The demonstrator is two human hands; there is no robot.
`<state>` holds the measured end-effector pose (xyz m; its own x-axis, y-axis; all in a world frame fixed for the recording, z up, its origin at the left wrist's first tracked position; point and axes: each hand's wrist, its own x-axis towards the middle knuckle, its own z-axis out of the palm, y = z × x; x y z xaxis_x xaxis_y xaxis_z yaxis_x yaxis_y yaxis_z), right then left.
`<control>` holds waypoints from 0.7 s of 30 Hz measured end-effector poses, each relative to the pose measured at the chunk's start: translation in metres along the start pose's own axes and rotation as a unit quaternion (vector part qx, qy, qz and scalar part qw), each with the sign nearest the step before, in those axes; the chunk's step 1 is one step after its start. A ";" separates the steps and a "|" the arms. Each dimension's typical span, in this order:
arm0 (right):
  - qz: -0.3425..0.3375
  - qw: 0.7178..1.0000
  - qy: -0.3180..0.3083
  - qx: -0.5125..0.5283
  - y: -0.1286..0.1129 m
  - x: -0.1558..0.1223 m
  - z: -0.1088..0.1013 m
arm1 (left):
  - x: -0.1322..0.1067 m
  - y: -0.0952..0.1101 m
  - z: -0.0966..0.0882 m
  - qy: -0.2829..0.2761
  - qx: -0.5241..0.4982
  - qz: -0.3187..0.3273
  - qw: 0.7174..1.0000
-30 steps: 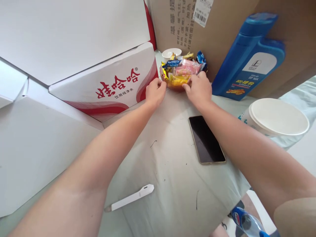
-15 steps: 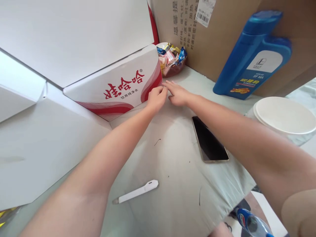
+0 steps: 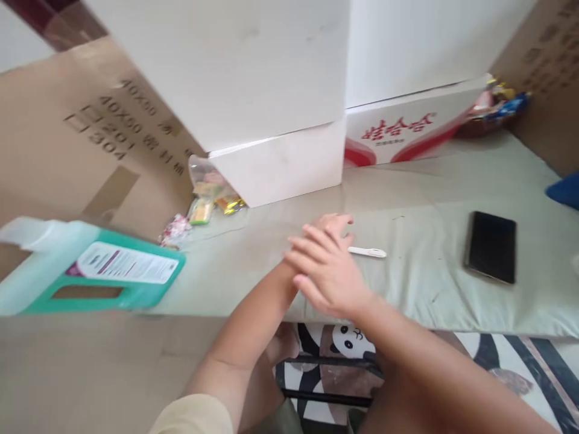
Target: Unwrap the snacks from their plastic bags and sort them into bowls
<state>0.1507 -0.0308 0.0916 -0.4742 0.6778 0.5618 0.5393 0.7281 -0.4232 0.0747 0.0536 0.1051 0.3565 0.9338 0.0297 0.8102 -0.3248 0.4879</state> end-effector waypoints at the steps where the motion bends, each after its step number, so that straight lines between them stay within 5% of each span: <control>1: -0.054 0.998 -0.033 0.020 -0.016 0.006 0.016 | -0.015 -0.016 -0.008 -0.008 0.002 -0.016 1.000; 3: -0.121 0.988 -0.088 0.036 -0.036 0.017 0.046 | -0.041 -0.049 -0.021 0.003 -0.001 -0.056 0.998; 5: -0.134 0.983 -0.121 0.019 -0.038 0.028 0.070 | -0.061 -0.083 -0.030 0.074 -0.007 -0.098 0.992; 7: -0.131 0.981 -0.142 -0.006 -0.028 0.044 0.089 | -0.078 -0.118 -0.033 0.139 -0.036 -0.132 0.981; 11: -0.057 0.983 -0.153 -0.079 -0.002 0.093 0.121 | -0.094 -0.176 -0.034 0.173 -0.142 -0.173 0.959; 14: 0.000 0.986 -0.100 -0.130 0.000 0.153 0.143 | -0.094 -0.201 -0.038 0.208 -0.200 -0.198 0.937; 21: -0.198 0.972 -0.056 -0.112 0.014 0.303 0.227 | -0.088 -0.226 -0.043 0.273 -0.306 -0.239 0.880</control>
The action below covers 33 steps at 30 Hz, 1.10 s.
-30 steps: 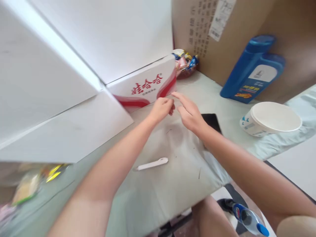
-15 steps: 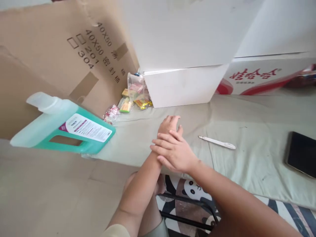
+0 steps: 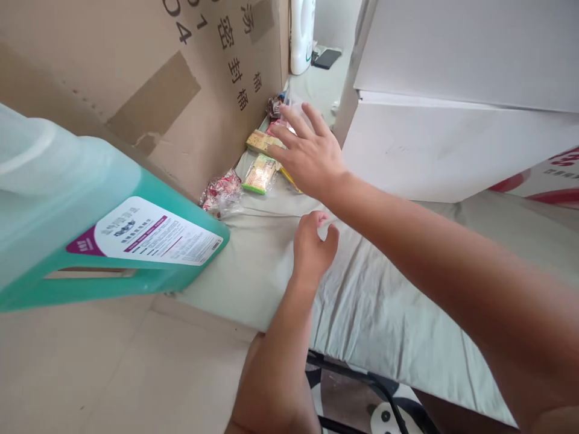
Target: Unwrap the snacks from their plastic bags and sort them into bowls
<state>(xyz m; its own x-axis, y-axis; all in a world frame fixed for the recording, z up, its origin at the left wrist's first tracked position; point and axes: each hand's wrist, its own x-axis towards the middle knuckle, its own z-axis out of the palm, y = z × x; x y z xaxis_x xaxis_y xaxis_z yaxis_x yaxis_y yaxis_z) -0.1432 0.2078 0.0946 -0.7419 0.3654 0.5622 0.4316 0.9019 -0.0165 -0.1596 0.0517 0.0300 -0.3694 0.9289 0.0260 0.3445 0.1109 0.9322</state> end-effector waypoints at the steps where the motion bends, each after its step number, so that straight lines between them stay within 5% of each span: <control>1: 0.007 1.000 0.016 0.014 0.005 0.009 0.009 | 0.000 -0.002 -0.001 0.003 -0.015 0.002 1.000; 4: 0.023 0.999 0.040 0.019 -0.003 0.015 0.008 | 0.001 -0.004 -0.006 0.041 -0.066 -0.001 0.997; 7: 0.025 0.994 0.058 -0.088 -0.042 -0.012 -0.028 | 0.000 -0.002 -0.014 0.092 -0.108 -0.019 0.990; 11: 0.074 0.976 0.189 -0.081 -0.087 -0.100 -0.089 | -0.004 0.000 -0.022 0.090 -0.135 -0.033 0.986; 16: 0.262 0.945 0.184 -0.069 -0.084 -0.229 -0.123 | -0.012 0.003 -0.004 0.039 -0.115 -0.046 0.992; 23: 0.410 0.904 0.116 -0.032 -0.047 -0.312 -0.151 | -0.037 0.034 0.059 -0.078 -0.042 0.037 0.995; 26: 0.447 0.872 0.198 0.002 -0.056 -0.338 -0.192 | -0.062 0.054 0.087 -0.129 -0.009 0.103 0.986; 29: 0.502 0.790 0.351 0.032 -0.060 -0.372 -0.227 | -0.090 0.087 0.134 -0.199 0.010 0.195 0.960; 33: 0.579 0.625 0.515 0.092 -0.028 -0.426 -0.241 | -0.141 0.165 0.237 -0.342 -0.002 0.363 0.867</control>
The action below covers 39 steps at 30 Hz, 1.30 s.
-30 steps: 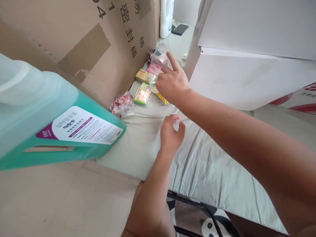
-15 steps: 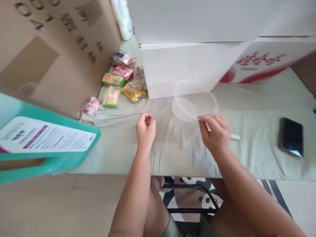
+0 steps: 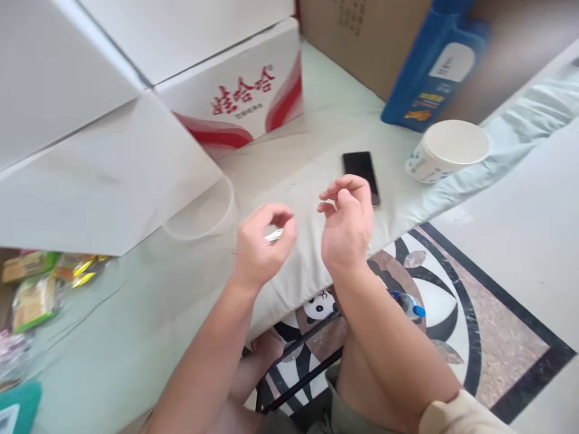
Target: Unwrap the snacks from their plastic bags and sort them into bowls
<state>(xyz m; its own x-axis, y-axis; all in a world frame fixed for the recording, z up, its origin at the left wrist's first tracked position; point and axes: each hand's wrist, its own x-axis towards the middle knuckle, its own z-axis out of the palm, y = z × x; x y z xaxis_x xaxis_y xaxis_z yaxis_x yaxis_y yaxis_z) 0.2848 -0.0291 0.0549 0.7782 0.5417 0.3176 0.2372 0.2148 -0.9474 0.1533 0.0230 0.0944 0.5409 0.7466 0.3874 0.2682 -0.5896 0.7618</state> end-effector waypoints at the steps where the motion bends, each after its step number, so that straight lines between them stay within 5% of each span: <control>1: 0.036 0.999 0.020 0.012 0.012 0.012 -0.005 | 0.025 0.019 0.027 -0.036 0.000 0.044 0.998; 4: 0.102 0.990 0.070 0.062 0.041 0.046 -0.020 | 0.094 0.074 0.110 -0.160 0.051 0.132 0.977; 6: 0.120 0.985 0.089 0.092 0.052 0.062 -0.031 | 0.131 0.098 0.163 -0.283 0.113 0.184 0.934; 9: 0.147 0.978 0.064 0.134 0.058 0.074 -0.047 | 0.166 0.109 0.223 -0.418 0.227 0.246 0.845; 12: 0.214 0.947 0.099 0.219 0.051 0.077 -0.052 | 0.182 0.104 0.252 -0.455 0.293 0.256 0.801; 16: 0.295 0.882 0.173 0.325 0.031 0.081 -0.047 | 0.189 0.100 0.256 -0.436 0.315 0.194 0.820; 19: 0.313 0.854 0.207 0.360 0.022 0.084 -0.045 | 0.193 0.100 0.251 -0.407 0.348 0.208 0.819; 27: 0.270 0.892 0.176 0.318 0.029 0.068 -0.037 | 0.193 0.094 0.232 -0.397 0.391 0.250 0.792; 35: 0.260 0.906 0.161 0.294 0.027 0.063 -0.025 | 0.185 0.105 0.210 -0.349 0.328 0.248 0.842; 39: 0.276 0.896 0.171 0.302 0.024 0.061 -0.020 | 0.188 0.103 0.201 -0.355 0.317 0.266 0.838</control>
<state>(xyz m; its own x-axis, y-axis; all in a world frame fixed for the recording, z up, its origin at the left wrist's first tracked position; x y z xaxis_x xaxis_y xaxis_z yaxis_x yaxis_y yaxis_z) 0.3502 -0.0073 0.0514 0.8369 0.4429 -0.3216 -0.5172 0.4477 -0.7294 0.4430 0.0402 0.1411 0.9962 0.0866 0.0075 0.0860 -0.9943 0.0627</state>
